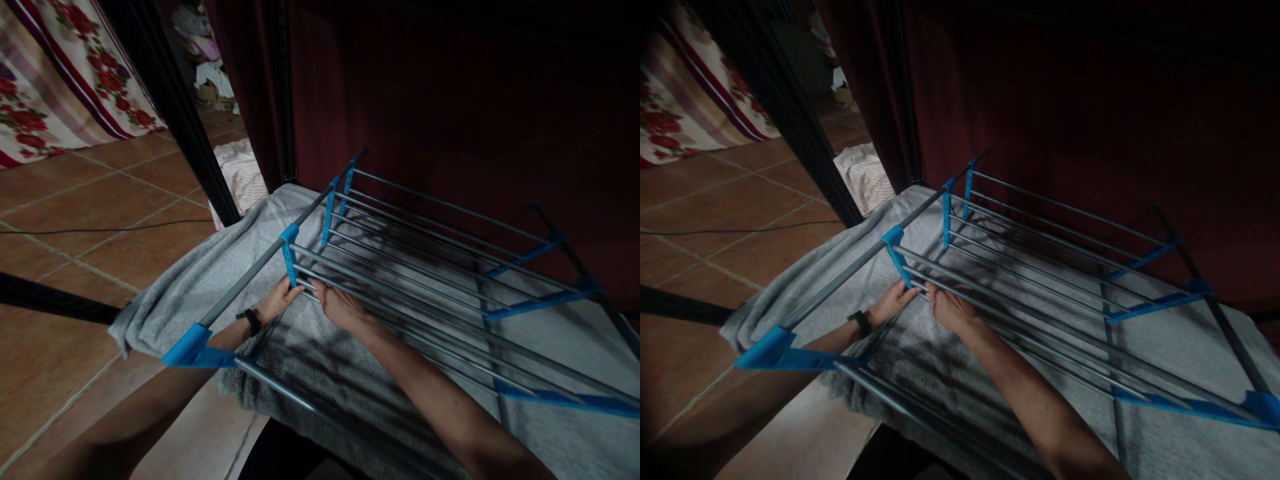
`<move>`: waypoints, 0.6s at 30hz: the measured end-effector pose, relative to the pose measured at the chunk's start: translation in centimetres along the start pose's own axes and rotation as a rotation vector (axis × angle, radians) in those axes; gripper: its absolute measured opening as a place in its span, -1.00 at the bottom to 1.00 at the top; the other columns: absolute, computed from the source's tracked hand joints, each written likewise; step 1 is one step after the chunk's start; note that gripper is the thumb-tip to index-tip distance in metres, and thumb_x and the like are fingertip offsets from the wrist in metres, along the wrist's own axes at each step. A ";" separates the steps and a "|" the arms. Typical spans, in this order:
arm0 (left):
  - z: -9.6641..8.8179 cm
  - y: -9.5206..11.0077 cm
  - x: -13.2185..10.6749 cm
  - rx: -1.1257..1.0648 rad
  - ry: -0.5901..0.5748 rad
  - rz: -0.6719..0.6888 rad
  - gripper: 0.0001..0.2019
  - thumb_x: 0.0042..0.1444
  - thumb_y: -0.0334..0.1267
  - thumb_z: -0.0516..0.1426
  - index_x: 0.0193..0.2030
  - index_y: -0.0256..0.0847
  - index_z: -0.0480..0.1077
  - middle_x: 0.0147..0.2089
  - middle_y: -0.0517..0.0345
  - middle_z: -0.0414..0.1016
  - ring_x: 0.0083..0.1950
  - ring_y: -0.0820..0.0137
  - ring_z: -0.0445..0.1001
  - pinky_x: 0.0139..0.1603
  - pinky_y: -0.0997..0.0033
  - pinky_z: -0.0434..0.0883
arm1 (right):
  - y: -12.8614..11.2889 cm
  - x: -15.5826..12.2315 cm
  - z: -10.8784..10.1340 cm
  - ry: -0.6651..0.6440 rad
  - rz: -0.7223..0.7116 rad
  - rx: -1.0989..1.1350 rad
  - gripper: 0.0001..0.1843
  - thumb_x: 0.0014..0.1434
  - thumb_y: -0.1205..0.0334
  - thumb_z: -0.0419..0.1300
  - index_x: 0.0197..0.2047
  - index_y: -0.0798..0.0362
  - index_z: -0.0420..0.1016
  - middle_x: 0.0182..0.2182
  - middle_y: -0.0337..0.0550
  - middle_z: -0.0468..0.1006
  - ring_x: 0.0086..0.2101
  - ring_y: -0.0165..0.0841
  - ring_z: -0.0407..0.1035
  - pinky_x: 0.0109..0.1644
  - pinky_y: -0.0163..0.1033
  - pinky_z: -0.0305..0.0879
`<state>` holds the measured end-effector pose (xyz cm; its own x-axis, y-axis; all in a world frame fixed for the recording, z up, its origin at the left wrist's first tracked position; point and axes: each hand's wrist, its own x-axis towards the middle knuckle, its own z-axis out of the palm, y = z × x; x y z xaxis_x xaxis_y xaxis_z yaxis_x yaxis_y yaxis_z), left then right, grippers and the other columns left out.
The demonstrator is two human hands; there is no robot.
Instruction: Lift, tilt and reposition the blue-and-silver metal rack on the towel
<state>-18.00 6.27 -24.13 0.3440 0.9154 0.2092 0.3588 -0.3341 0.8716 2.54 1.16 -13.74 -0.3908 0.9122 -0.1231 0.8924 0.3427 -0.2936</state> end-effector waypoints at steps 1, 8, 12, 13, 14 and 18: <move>0.0 0.0 0.0 0.004 0.000 -0.002 -0.62 0.25 0.08 0.08 -0.09 -0.24 0.36 -0.12 0.03 0.49 -0.04 0.21 0.46 0.10 0.17 0.44 | 0.1 0.1 0.0 -0.001 -0.004 0.018 -0.52 0.46 0.13 -0.17 0.34 -0.08 0.27 0.11 -0.07 0.56 0.11 -0.25 0.43 0.19 -0.21 0.25; -0.1 0.4 -0.1 0.024 0.001 -0.027 -0.64 0.23 0.07 0.10 -0.13 -0.22 0.35 -0.14 0.03 0.49 -0.07 0.21 0.46 0.07 0.17 0.44 | 0.8 1.0 -0.2 -0.050 -0.045 0.096 -0.54 0.45 0.12 -0.11 0.32 -0.03 0.32 0.13 -0.08 0.55 0.14 -0.29 0.39 0.25 -0.21 0.20; -0.1 0.7 -0.1 0.018 -0.006 -0.033 -0.62 0.23 0.09 0.08 -0.12 -0.23 0.34 -0.13 0.01 0.49 -0.05 0.18 0.45 0.09 0.13 0.43 | 0.2 0.6 -0.6 -0.036 -0.036 0.049 -0.53 0.46 0.13 -0.14 0.34 -0.06 0.28 0.11 -0.10 0.56 0.12 -0.30 0.42 0.21 -0.24 0.25; 0.0 0.8 -0.1 0.014 -0.007 -0.033 -0.62 0.23 0.09 0.08 -0.10 -0.23 0.34 -0.12 0.01 0.49 -0.04 0.18 0.45 0.11 0.12 0.43 | 0.0 0.3 -0.7 -0.036 -0.017 0.019 -0.53 0.46 0.12 -0.14 0.35 -0.06 0.26 0.11 -0.08 0.56 0.12 -0.29 0.43 0.19 -0.24 0.26; 0.0 0.8 0.0 0.009 -0.007 -0.034 -0.61 0.23 0.09 0.07 -0.08 -0.23 0.34 -0.11 0.00 0.49 -0.03 0.18 0.45 0.13 0.11 0.42 | -0.2 0.0 -0.8 -0.037 0.008 -0.017 -0.52 0.46 0.09 -0.14 0.35 -0.04 0.25 0.12 -0.04 0.55 0.12 -0.26 0.43 0.19 -0.23 0.28; 0.1 0.8 0.0 -0.005 0.007 -0.051 -0.61 0.24 0.07 0.07 -0.06 -0.25 0.34 -0.11 0.00 0.49 -0.04 0.19 0.45 0.13 0.12 0.42 | -0.2 -2.4 -0.9 -0.044 0.142 -0.162 -0.50 0.45 0.02 -0.15 0.30 0.03 0.28 0.10 0.08 0.55 0.04 -0.18 0.49 0.09 -0.18 0.36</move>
<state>-17.62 5.99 -23.49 0.3196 0.9327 0.1673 0.3712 -0.2857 0.8835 3.48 -0.92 -12.53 -0.2646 0.9445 -0.1945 0.9624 0.2459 -0.1151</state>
